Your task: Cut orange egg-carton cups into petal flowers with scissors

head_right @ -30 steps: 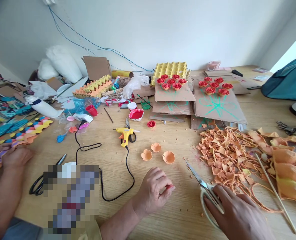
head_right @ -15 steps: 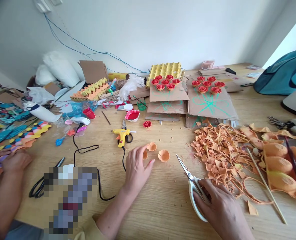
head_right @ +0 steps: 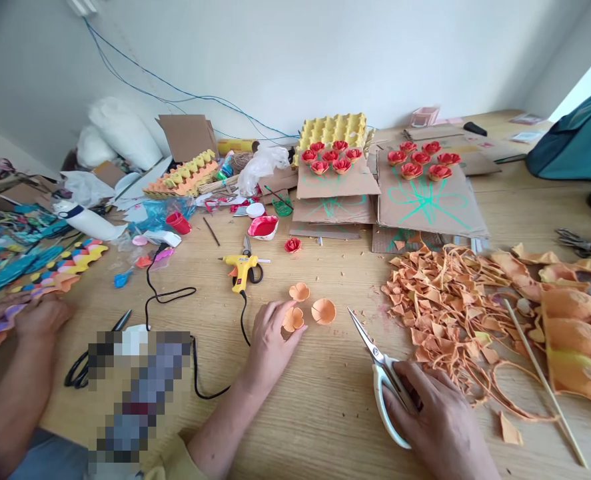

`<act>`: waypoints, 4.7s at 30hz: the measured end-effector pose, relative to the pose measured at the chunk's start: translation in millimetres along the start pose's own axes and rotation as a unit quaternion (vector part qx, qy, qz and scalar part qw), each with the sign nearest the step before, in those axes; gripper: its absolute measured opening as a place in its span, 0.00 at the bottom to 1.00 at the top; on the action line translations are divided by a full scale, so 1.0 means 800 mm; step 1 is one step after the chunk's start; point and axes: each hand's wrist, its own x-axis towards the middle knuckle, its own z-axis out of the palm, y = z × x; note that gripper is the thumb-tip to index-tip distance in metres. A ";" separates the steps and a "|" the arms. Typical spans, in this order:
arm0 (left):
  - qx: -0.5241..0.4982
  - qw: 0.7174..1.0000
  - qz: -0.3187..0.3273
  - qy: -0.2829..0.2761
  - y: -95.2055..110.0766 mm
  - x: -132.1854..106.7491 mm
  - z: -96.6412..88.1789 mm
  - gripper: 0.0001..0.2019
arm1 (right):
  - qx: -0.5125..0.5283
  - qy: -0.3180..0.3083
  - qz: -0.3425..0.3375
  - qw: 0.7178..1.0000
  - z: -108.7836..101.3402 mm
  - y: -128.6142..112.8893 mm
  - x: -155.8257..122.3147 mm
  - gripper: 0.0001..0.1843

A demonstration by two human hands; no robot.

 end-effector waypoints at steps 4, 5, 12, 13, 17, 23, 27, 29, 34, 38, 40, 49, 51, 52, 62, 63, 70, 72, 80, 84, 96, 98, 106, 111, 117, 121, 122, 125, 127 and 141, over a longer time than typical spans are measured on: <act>-0.047 0.998 0.027 -0.024 0.003 -0.005 -0.003 0.22 | 0.005 0.015 -0.025 1.000 -0.001 -0.003 0.002 0.16; -0.065 0.997 0.030 -0.029 0.004 -0.006 -0.003 0.22 | 0.011 0.014 -0.029 0.999 -0.001 -0.003 0.002 0.15; -0.248 0.967 -0.006 -0.047 0.019 -0.003 -0.011 0.06 | 0.120 -0.079 0.002 0.990 -0.013 -0.013 0.007 0.10; -0.275 0.960 -0.019 -0.055 0.022 -0.001 -0.014 0.04 | 0.137 -0.094 0.000 0.986 -0.016 -0.015 0.013 0.10; -0.391 0.910 -0.107 -0.081 0.033 0.006 -0.022 0.04 | 0.189 -0.134 0.003 0.973 -0.025 -0.025 0.037 0.13; -0.629 0.690 -0.336 -0.122 0.049 0.004 -0.010 0.11 | 0.218 -0.183 -0.002 0.959 -0.021 -0.030 0.043 0.13; -0.680 0.612 -0.383 -0.131 0.063 0.005 -0.001 0.15 | 0.185 -0.200 -0.011 0.962 -0.027 -0.026 0.038 0.12; -0.678 0.614 -0.380 -0.140 0.069 0.006 0.002 0.14 | 0.162 -0.204 -0.034 0.965 -0.030 -0.024 0.037 0.13; -0.654 0.648 -0.359 -0.151 0.075 0.006 0.008 0.09 | 0.088 -0.193 -0.100 0.972 -0.031 -0.017 0.036 0.04; -0.641 0.664 -0.351 -0.161 0.073 0.005 0.009 0.09 | 0.053 -0.164 -0.109 0.979 -0.030 -0.011 0.033 0.06; -0.630 0.673 -0.348 -0.171 0.072 0.004 0.009 0.09 | 0.050 -0.160 -0.111 0.980 -0.030 -0.012 0.033 0.06; -0.594 0.713 -0.312 -0.204 0.078 0.007 0.002 0.09 | 0.072 -0.182 -0.116 0.974 -0.036 -0.019 0.037 0.06; -0.592 0.717 -0.303 -0.209 0.078 0.007 0.001 0.08 | 0.074 -0.181 -0.117 0.974 -0.038 -0.020 0.037 0.06; -0.592 0.718 -0.299 -0.214 0.077 0.008 0.002 0.08 | 0.074 -0.180 -0.119 0.974 -0.038 -0.020 0.037 0.06; -0.600 0.709 -0.274 -0.247 0.070 0.005 0.003 0.05 | 0.091 -0.190 -0.139 0.968 -0.039 -0.020 0.036 0.11; -0.602 0.707 -0.273 -0.249 0.070 0.005 0.002 0.06 | 0.095 -0.187 -0.140 0.968 -0.039 -0.020 0.035 0.11; -0.607 0.702 -0.287 -0.236 0.071 0.008 0.003 0.09 | 0.126 -0.160 -0.107 0.973 -0.029 -0.008 0.032 0.09; -0.599 0.707 -0.298 -0.230 0.071 0.008 0.004 0.10 | 0.133 -0.135 -0.079 0.979 -0.027 -0.005 0.034 0.11; -0.577 0.722 -0.317 -0.214 0.060 0.004 -0.001 0.11 | 0.175 -0.157 -0.001 0.972 -0.033 -0.010 0.038 0.15; -0.601 0.701 -0.329 -0.200 0.054 0.002 -0.004 0.11 | 0.192 -0.181 0.019 0.964 -0.029 -0.011 0.034 0.14; -0.564 0.738 -0.303 -0.214 0.060 0.004 -0.018 0.16 | 0.195 -0.219 -0.031 0.956 -0.033 -0.020 0.031 0.11; -0.566 0.734 -0.301 -0.224 0.063 0.006 -0.019 0.16 | 0.184 -0.228 -0.051 0.955 -0.034 -0.022 0.031 0.11; -0.587 0.699 -0.300 -0.276 0.066 0.007 -0.025 0.14 | 0.158 -0.272 -0.097 0.944 -0.046 -0.026 0.037 0.06; -0.581 0.702 -0.278 -0.303 0.066 0.008 -0.026 0.12 | 0.163 -0.263 -0.119 0.943 -0.046 -0.025 0.039 0.03; -0.555 0.722 -0.274 -0.308 0.065 0.009 -0.028 0.15 | 0.168 -0.251 -0.136 0.944 -0.048 -0.021 0.040 0.03; -0.543 0.728 -0.276 -0.315 0.068 0.012 -0.032 0.15 | 0.174 -0.256 -0.161 0.937 -0.044 -0.015 0.041 0.08; -0.542 0.728 -0.277 -0.315 0.069 0.013 -0.032 0.15 | 0.176 -0.256 -0.165 0.936 -0.043 -0.015 0.041 0.08; -0.537 0.732 -0.277 -0.314 0.070 0.014 -0.035 0.14 | 0.182 -0.253 -0.176 0.934 -0.044 -0.015 0.041 0.09; -0.532 0.736 -0.275 -0.315 0.070 0.014 -0.036 0.14 | 0.188 -0.252 -0.183 0.932 -0.045 -0.016 0.042 0.08; -0.473 0.803 -0.220 -0.288 0.058 0.014 -0.038 0.10 | 0.242 -0.217 -0.070 0.943 -0.037 0.002 0.031 0.09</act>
